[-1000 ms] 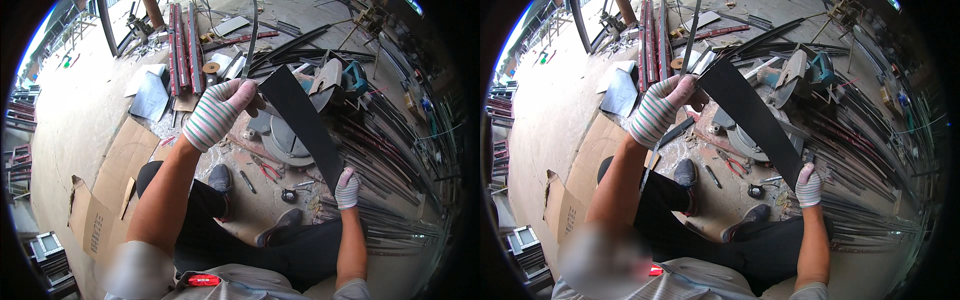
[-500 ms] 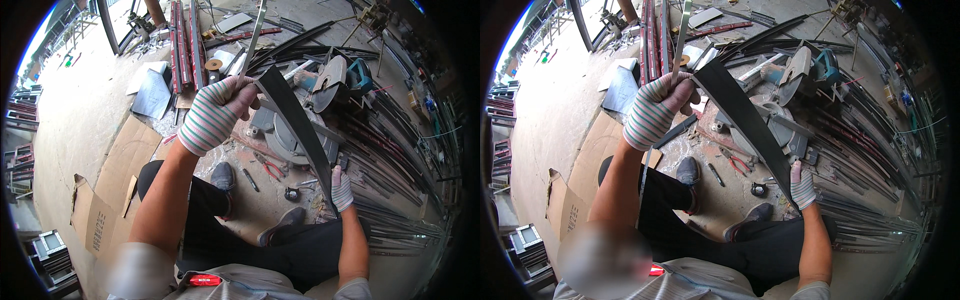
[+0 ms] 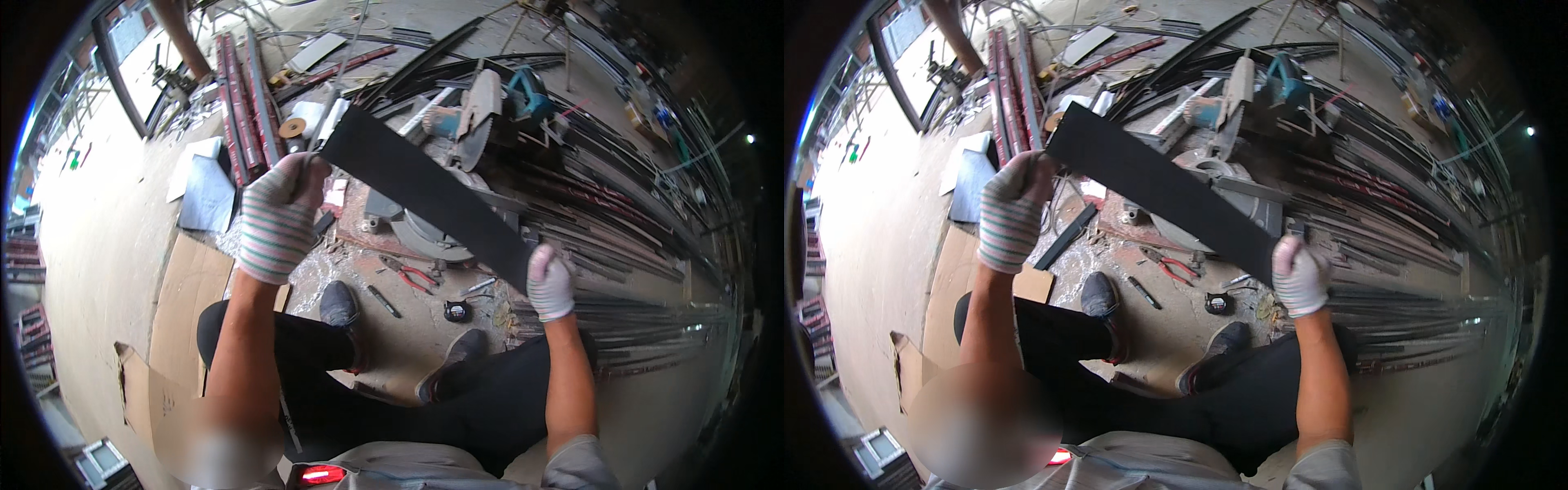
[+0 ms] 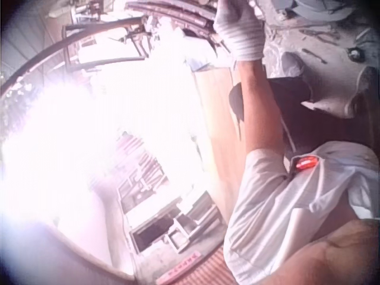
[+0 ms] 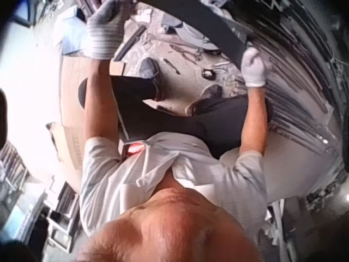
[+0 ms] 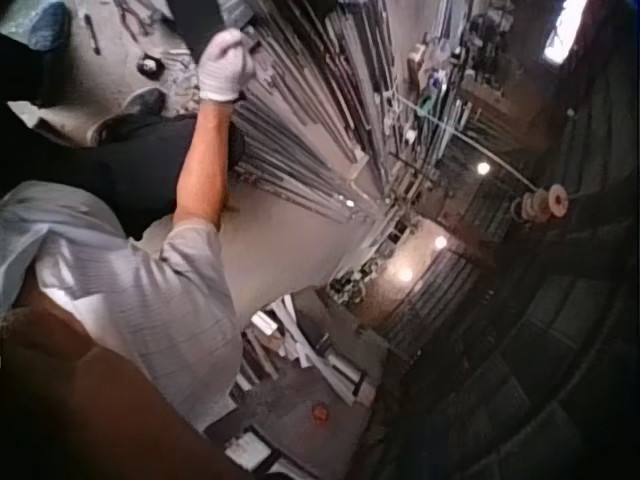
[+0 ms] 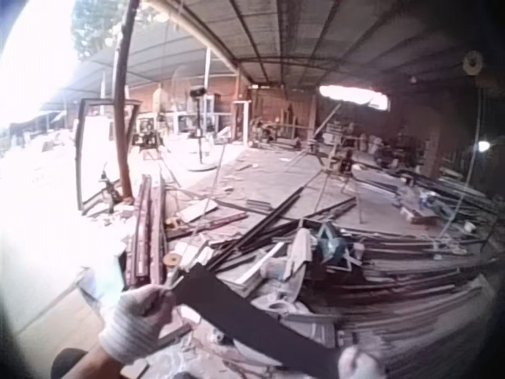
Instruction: The person cuts a long dark metal profile using a miter saw, then removes a protective film from the cut piece. They place the cut profile onto a window frame assembly and later walk to a storage area to select another profile.
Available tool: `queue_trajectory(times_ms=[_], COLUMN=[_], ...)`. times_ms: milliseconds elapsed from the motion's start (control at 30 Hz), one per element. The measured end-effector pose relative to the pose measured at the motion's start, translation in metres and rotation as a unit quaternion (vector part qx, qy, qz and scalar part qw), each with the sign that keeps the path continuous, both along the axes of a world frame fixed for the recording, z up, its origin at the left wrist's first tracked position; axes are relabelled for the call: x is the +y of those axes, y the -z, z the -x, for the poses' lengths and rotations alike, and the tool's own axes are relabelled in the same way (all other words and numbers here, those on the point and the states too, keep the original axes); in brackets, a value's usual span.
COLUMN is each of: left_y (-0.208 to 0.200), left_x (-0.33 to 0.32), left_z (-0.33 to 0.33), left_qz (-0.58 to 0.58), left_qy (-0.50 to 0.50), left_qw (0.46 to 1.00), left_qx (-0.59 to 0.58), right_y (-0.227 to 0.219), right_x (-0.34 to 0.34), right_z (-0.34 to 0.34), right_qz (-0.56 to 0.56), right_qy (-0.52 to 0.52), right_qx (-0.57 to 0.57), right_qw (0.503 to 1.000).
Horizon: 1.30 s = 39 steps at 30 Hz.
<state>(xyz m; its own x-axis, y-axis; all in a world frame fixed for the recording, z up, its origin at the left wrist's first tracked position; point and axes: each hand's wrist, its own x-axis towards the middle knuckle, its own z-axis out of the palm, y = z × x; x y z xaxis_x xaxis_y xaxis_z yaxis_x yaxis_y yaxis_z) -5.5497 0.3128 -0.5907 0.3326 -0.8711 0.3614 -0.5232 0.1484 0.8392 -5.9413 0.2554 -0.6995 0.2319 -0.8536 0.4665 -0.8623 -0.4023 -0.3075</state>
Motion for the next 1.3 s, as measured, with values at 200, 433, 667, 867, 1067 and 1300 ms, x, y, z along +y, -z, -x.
queue_trajectory(times_ms=[200,433,667,867,1067,1300], left_y=[0.006,0.007,0.023,0.006,0.003,0.009], left_x=[-0.002,-0.001,-0.002,-0.004,0.002,-0.001], left_z=[-0.007,-0.017,-0.016,-0.055,-0.059,-0.048], left_qz=[0.014,-0.068,0.020,0.046,0.041,0.050], left_qy=[-0.002,-0.030,-0.034,-0.115,-0.103,-0.076], left_qw=[0.994,0.997,0.994,0.988,0.953,0.909], left_qx=[-0.107,0.013,-0.100,0.087,0.281,0.407], right_y=[0.028,-0.004,0.029,0.021,0.035,0.061], right_x=[0.002,-0.002,-0.009,0.005,-0.007,0.000], right_z=[-0.013,-0.019,-0.009,-0.007,-0.010,-0.047], right_qz=[-0.336,0.008,-0.429,-0.490,-0.471,-0.366], right_qy=[-0.112,-0.038,-0.191,-0.150,-0.116,-0.063], right_qx=[-0.147,-0.012,-0.122,-0.145,-0.141,0.098], right_qw=[0.924,0.999,0.874,0.846,0.863,0.923])
